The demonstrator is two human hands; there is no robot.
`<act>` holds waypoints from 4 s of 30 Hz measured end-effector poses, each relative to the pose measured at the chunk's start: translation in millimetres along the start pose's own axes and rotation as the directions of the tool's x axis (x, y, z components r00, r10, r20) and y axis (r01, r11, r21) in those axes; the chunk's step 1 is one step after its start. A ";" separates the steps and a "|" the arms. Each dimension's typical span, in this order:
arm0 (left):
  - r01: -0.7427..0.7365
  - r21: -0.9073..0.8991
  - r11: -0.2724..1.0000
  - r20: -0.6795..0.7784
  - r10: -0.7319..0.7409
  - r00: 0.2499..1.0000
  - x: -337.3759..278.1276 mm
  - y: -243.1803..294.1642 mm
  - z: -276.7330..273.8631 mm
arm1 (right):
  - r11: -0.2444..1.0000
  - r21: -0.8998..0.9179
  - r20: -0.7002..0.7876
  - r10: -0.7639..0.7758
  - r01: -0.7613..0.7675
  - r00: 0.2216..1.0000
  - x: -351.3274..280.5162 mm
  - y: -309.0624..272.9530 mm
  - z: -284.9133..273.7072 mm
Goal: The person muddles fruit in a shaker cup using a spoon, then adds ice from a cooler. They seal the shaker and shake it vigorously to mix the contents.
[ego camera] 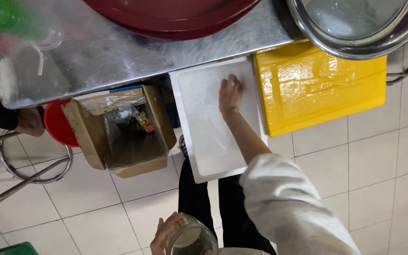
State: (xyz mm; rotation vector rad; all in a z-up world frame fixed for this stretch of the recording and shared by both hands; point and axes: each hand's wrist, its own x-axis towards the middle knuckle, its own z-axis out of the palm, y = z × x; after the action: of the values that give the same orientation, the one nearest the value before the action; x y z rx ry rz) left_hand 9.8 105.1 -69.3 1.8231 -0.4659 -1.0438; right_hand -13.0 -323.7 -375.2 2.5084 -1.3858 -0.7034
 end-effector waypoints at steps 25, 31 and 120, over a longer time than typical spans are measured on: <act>0.054 0.066 0.996 -0.035 -0.052 0.998 -9.4 -33.2 13.2 | 0.802 -0.238 0.432 -0.418 0.548 0.799 9.2 22.9 -8.4; -0.088 -0.049 0.995 0.063 0.091 0.994 -6.0 -27.2 28.0 | 0.836 0.548 0.290 -0.154 -0.032 0.945 -86.7 35.3 7.7; 0.072 0.259 0.963 -0.005 -0.074 0.997 31.6 122.6 30.9 | 0.792 0.198 -0.054 -0.579 0.577 0.814 -128.9 47.3 -32.1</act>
State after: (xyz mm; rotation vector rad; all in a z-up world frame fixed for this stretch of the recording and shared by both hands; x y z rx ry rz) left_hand 17.2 8.1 17.4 2.0827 -0.5632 -1.0773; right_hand -90.6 -243.6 -288.8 3.1373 -0.6891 -0.6900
